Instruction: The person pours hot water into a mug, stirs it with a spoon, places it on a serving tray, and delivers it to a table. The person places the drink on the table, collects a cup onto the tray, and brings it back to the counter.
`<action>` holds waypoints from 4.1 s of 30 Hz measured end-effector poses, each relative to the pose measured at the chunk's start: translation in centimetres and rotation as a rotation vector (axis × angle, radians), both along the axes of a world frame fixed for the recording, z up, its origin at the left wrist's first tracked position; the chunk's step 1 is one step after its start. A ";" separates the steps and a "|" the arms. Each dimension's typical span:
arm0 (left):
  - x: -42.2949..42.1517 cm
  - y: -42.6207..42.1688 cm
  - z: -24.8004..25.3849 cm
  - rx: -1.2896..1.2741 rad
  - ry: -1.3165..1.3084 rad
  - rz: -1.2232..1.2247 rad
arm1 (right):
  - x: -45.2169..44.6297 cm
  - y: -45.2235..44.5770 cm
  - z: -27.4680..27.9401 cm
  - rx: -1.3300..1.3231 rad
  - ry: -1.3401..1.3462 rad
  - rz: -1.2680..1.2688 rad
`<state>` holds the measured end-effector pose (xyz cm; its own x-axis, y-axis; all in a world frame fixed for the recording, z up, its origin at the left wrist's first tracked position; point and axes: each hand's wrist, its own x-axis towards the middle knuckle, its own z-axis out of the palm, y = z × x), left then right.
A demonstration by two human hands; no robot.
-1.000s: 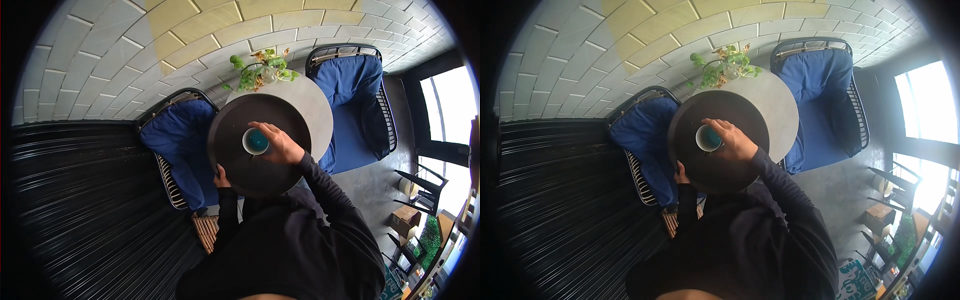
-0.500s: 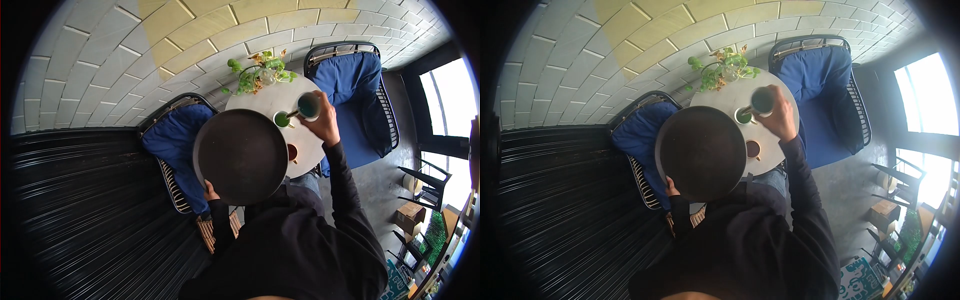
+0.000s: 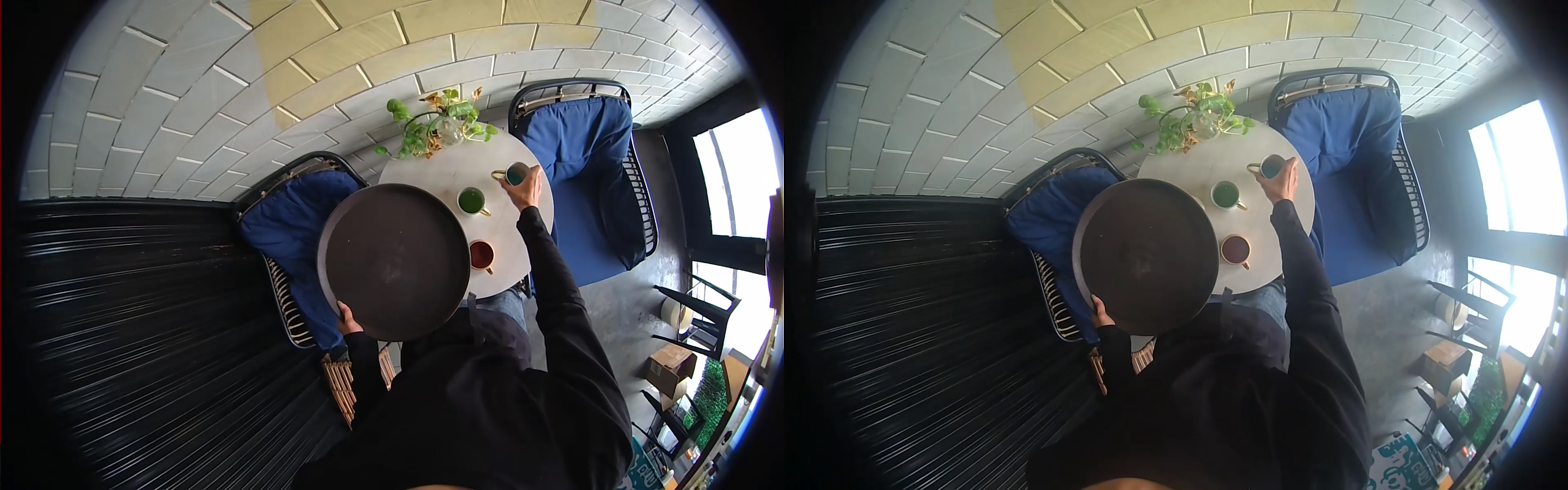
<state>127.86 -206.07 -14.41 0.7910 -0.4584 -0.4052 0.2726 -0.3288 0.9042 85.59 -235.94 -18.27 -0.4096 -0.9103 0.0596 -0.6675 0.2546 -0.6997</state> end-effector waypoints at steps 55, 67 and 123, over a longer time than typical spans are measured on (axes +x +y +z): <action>0.4 4.3 0.6 0.261 -0.239 -0.191 | -0.5 13.1 -2.1 0.222 -0.472 0.329; -10.2 -0.4 2.8 0.208 0.017 -0.399 | -10.5 29.9 17.8 0.039 -0.584 0.058; -110.1 16.7 -2.7 -0.017 -0.030 -1.399 | -86.3 76.9 19.2 -0.382 -0.504 -0.811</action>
<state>17.79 -189.39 -17.12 -0.3122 -0.8695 -0.3829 -0.2875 -0.2977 0.9104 -0.72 -159.07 0.88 -0.9503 -0.3052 -0.0619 -0.0003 0.1996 -0.9799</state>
